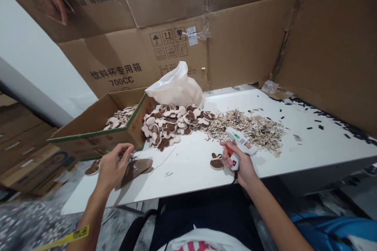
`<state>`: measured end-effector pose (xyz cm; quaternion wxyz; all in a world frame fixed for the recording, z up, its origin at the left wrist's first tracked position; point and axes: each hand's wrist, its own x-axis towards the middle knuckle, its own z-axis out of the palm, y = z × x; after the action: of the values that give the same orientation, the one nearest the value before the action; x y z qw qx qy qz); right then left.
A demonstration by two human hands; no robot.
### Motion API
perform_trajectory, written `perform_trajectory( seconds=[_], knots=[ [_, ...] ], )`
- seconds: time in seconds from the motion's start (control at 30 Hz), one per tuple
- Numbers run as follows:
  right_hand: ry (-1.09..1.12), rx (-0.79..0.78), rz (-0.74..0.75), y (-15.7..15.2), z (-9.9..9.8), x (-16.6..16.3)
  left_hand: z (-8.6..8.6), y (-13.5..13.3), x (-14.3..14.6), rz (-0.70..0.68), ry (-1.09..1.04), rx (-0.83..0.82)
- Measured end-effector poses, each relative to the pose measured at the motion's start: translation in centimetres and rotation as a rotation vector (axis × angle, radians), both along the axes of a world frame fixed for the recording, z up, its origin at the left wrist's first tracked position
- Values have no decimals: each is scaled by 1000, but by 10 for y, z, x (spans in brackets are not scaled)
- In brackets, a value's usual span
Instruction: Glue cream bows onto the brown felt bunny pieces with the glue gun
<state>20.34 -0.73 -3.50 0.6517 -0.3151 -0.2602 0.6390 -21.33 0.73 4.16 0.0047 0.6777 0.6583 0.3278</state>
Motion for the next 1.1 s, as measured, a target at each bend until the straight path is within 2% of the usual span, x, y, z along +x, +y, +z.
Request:
perform_trajectory(
  seconds=[0.23,0.47,0.6,0.8,0.97,1.1],
  knots=[
    [4,-8,9,1,1,0,8,-8,25,20,124,145],
    [14,-20,-1,0,2,-1,4,-10,49,-39,179,284],
    [16,-19,7,1,2,0,5,-7,56,-141,155,157],
    [4,-17,-2,1,2,0,6,-9,67,-104,94,133],
    [6,-12,-6,1,2,0,-7,-13,91,-176,77,49],
    [-4,-3,-10,2,2,0,-22,-14,128,-307,-36,1]
  ],
)
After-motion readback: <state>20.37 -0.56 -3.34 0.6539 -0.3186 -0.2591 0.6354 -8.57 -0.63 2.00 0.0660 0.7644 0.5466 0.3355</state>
